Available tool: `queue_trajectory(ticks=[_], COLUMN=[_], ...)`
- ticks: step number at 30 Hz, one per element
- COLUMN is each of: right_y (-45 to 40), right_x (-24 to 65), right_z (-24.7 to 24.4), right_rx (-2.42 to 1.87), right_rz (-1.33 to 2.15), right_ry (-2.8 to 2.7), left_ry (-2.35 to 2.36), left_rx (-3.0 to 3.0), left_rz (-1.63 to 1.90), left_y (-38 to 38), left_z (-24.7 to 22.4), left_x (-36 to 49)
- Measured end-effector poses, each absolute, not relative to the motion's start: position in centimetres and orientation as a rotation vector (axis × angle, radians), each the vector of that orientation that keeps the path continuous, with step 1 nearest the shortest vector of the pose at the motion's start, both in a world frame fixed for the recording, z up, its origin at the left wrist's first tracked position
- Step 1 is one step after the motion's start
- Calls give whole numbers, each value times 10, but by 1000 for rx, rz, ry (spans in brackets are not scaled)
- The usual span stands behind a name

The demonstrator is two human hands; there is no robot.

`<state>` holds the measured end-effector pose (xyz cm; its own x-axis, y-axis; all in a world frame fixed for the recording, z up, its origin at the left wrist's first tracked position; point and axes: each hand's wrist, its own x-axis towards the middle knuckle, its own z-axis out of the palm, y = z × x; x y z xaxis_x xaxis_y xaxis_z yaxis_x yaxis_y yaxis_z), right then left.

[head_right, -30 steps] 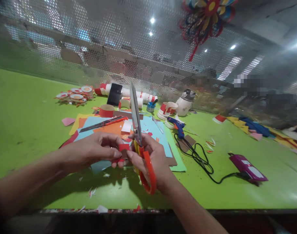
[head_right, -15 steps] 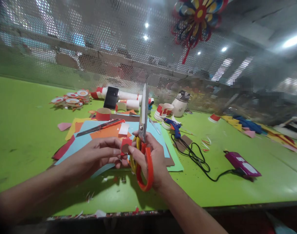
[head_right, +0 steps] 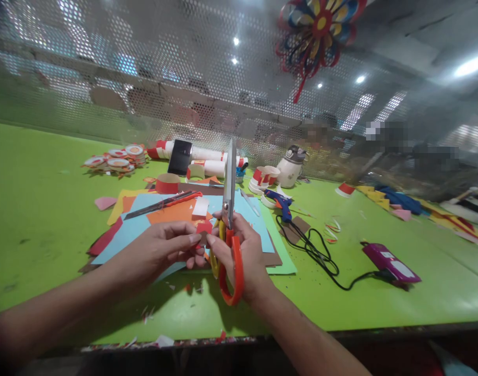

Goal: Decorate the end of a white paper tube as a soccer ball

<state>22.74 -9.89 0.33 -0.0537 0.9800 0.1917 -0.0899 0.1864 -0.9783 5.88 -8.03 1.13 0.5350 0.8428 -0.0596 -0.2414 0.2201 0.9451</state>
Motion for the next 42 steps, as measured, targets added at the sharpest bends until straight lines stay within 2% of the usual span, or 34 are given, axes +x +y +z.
queue_trajectory(ticks=[28,42], right_y=[-101,-97], right_x=[226,239], right_z=[10,12], right_rx=[-1046,-1047], right_rz=[1090,1266], right_ry=[-1327,-1338], left_ry=[703,663], left_rx=[1146,1025], left_rz=[783,834], left_y=[-80,-80], left_z=[9,17], left_x=[56,51])
